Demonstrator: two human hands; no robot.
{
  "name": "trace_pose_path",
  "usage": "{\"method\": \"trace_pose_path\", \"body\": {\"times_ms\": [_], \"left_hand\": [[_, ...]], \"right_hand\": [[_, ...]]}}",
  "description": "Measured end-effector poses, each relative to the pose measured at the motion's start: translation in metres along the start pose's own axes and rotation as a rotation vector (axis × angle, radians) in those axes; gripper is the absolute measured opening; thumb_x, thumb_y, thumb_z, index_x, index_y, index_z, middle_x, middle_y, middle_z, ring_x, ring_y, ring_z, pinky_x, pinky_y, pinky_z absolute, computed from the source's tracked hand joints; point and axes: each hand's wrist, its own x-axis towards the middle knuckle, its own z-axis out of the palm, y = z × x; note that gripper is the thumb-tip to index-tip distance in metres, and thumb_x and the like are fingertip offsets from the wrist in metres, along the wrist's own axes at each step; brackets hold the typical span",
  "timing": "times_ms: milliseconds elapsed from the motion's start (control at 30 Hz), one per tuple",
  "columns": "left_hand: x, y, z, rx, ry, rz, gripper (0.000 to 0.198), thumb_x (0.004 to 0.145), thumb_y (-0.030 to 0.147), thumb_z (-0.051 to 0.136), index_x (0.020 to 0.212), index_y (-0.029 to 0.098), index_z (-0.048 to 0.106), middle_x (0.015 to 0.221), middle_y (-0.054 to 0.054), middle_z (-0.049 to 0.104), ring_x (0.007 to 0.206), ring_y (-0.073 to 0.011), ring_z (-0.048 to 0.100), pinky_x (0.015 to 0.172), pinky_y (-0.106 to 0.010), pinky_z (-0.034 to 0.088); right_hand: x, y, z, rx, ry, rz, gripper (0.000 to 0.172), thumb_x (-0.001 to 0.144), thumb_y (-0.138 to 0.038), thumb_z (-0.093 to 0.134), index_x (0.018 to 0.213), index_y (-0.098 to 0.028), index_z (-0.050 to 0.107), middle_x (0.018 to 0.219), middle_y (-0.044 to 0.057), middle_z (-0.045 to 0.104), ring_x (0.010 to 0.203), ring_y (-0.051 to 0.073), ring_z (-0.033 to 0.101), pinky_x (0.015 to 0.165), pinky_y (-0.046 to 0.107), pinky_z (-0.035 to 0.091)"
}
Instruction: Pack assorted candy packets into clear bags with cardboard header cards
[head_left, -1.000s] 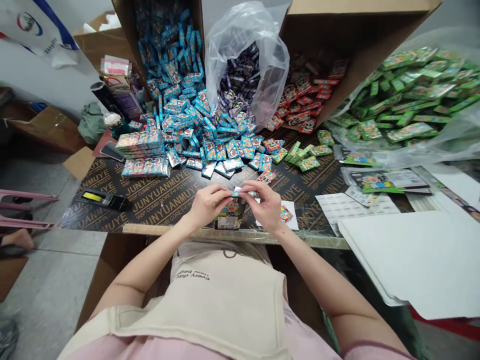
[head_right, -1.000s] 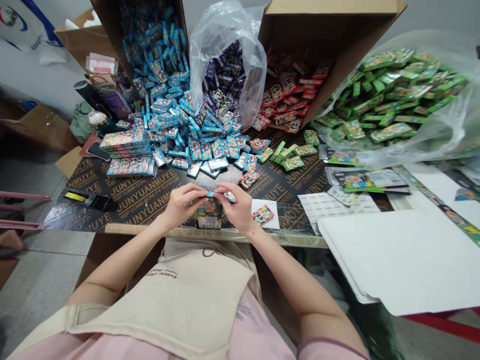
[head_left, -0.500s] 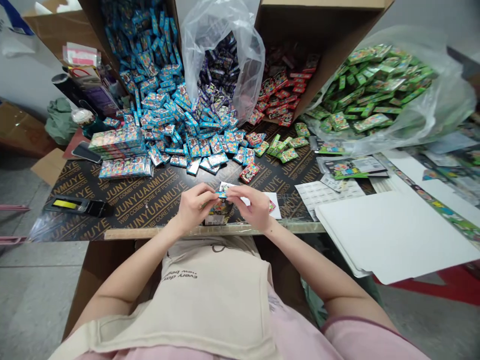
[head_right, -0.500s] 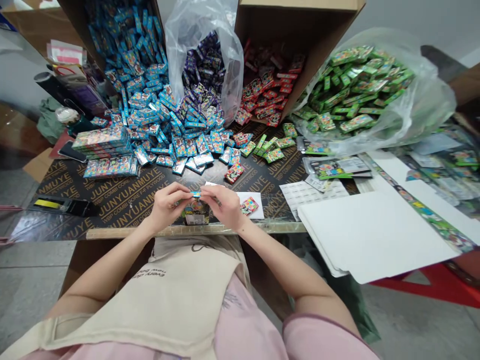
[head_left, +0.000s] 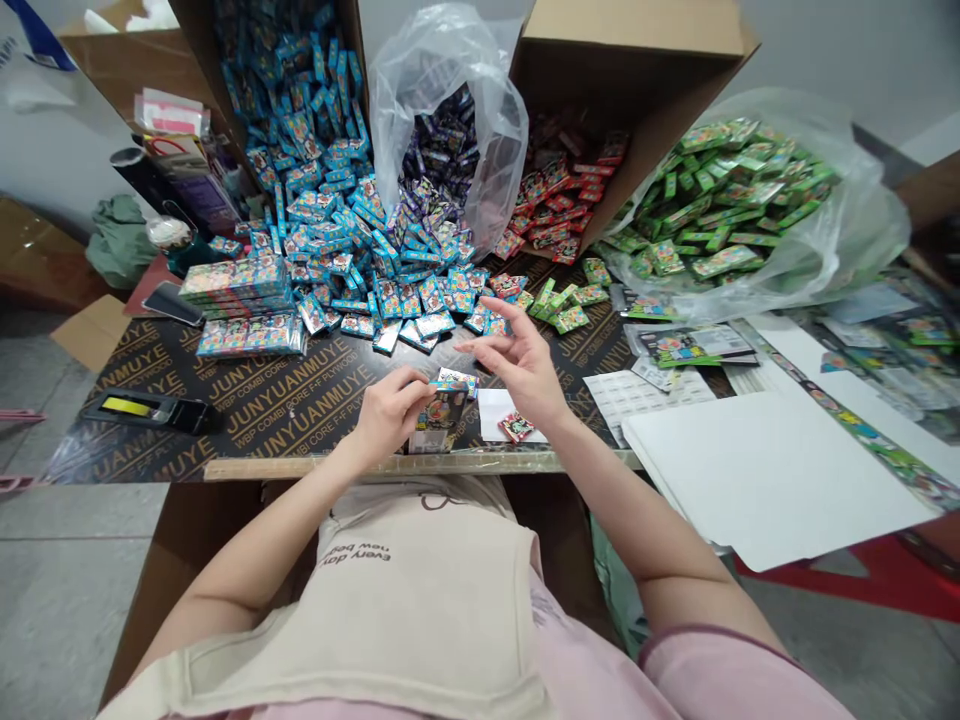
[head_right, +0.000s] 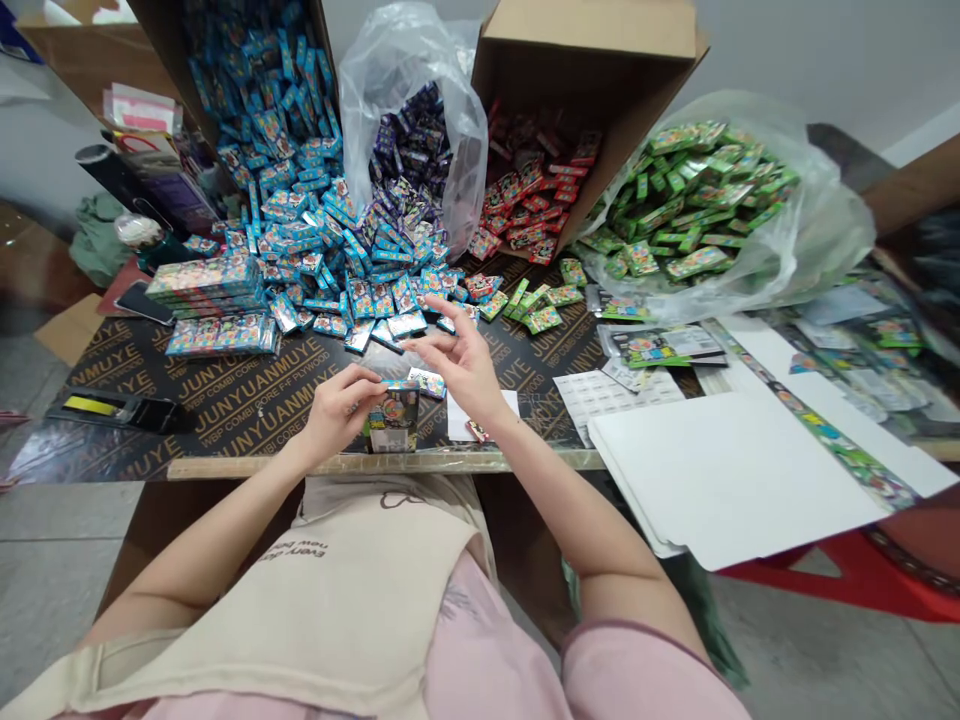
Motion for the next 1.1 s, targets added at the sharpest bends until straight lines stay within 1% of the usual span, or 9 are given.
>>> {"method": "trace_pose_path", "body": {"times_ms": [67, 233, 433, 533, 633, 700, 767, 900, 1100], "left_hand": [[0.000, 0.000, 0.002, -0.023, 0.018, -0.014, 0.015, 0.092, 0.020, 0.051, 0.084, 0.018, 0.064, 0.083, -0.004, 0.063, 0.074, -0.0126, 0.061, 0.066, -0.023, 0.048], [-0.001, -0.002, 0.004, -0.066, 0.038, -0.040, 0.014, 0.091, 0.020, 0.052, 0.085, 0.017, 0.065, 0.084, -0.005, 0.063, 0.075, -0.0135, 0.061, 0.067, -0.024, 0.048], [-0.002, -0.004, 0.005, -0.069, 0.034, -0.045, 0.014, 0.091, 0.019, 0.052, 0.088, 0.017, 0.066, 0.085, -0.005, 0.063, 0.075, -0.0136, 0.061, 0.067, -0.024, 0.048], [-0.002, -0.003, 0.004, -0.074, 0.040, -0.048, 0.015, 0.090, 0.017, 0.052, 0.087, 0.017, 0.066, 0.085, -0.005, 0.063, 0.075, -0.0137, 0.061, 0.067, -0.024, 0.048], [-0.001, -0.004, 0.003, -0.078, 0.037, -0.049, 0.018, 0.090, 0.014, 0.050, 0.088, 0.017, 0.067, 0.087, -0.006, 0.065, 0.076, -0.0137, 0.063, 0.067, -0.024, 0.049], [0.000, -0.006, 0.003, -0.103, 0.056, -0.057, 0.016, 0.088, 0.012, 0.052, 0.085, 0.018, 0.066, 0.087, -0.006, 0.068, 0.077, -0.0140, 0.065, 0.068, -0.025, 0.051], [0.001, -0.009, 0.004, -0.140, 0.103, -0.082, 0.010, 0.084, 0.011, 0.058, 0.080, 0.018, 0.065, 0.084, -0.004, 0.070, 0.076, -0.0146, 0.067, 0.070, -0.026, 0.052], [0.003, -0.011, 0.004, -0.183, 0.146, -0.108, 0.010, 0.077, 0.008, 0.064, 0.073, 0.018, 0.061, 0.081, -0.004, 0.072, 0.075, -0.0155, 0.069, 0.070, -0.027, 0.053], [0.004, -0.006, -0.001, -0.172, 0.113, -0.093, 0.012, 0.071, 0.006, 0.059, 0.075, 0.017, 0.060, 0.083, -0.005, 0.070, 0.078, -0.0165, 0.068, 0.071, -0.028, 0.053]], "right_hand": [[-0.003, 0.002, 0.002, 0.070, -0.009, 0.076, 0.051, 0.078, -0.041, 0.071, 0.122, -0.028, 0.050, 0.088, 0.000, 0.073, 0.091, 0.020, 0.071, 0.090, 0.036, 0.053], [-0.006, 0.008, 0.001, 0.102, 0.015, 0.115, 0.027, 0.077, -0.043, 0.072, 0.087, -0.021, 0.058, 0.079, 0.001, 0.071, 0.088, 0.021, 0.071, 0.087, 0.037, 0.052], [-0.002, 0.002, -0.003, -0.105, 0.040, -0.074, 0.024, 0.079, -0.042, 0.068, 0.075, -0.020, 0.060, 0.109, 0.007, 0.062, 0.108, 0.022, 0.058, 0.092, 0.037, 0.045], [0.001, -0.001, -0.004, -0.211, 0.000, -0.120, 0.018, 0.081, -0.036, 0.066, 0.074, -0.020, 0.062, 0.095, 0.005, 0.062, 0.096, 0.020, 0.059, 0.085, 0.036, 0.046], [0.006, -0.006, -0.005, -0.265, -0.133, -0.100, 0.011, 0.081, -0.027, 0.064, 0.090, -0.020, 0.065, 0.076, 0.000, 0.060, 0.076, 0.017, 0.058, 0.074, 0.033, 0.046], [0.010, -0.011, -0.003, -0.291, -0.257, -0.102, 0.039, 0.080, -0.021, 0.064, 0.119, -0.023, 0.057, 0.074, -0.002, 0.058, 0.070, 0.015, 0.057, 0.072, 0.031, 0.046], [0.015, -0.016, 0.000, -0.318, -0.403, -0.114, 0.065, 0.082, -0.018, 0.062, 0.141, -0.026, 0.036, 0.074, -0.004, 0.056, 0.067, 0.013, 0.056, 0.072, 0.030, 0.047], [0.025, -0.019, 0.008, -0.427, -0.652, -0.156, 0.070, 0.088, -0.015, 0.052, 0.148, -0.025, 0.020, 0.073, -0.004, 0.054, 0.066, 0.012, 0.051, 0.070, 0.028, 0.045], [0.034, -0.009, 0.017, -0.594, -0.786, -0.205, 0.072, 0.086, -0.009, 0.048, 0.150, -0.023, 0.019, 0.072, -0.003, 0.055, 0.062, 0.012, 0.047, 0.069, 0.026, 0.042]]}}
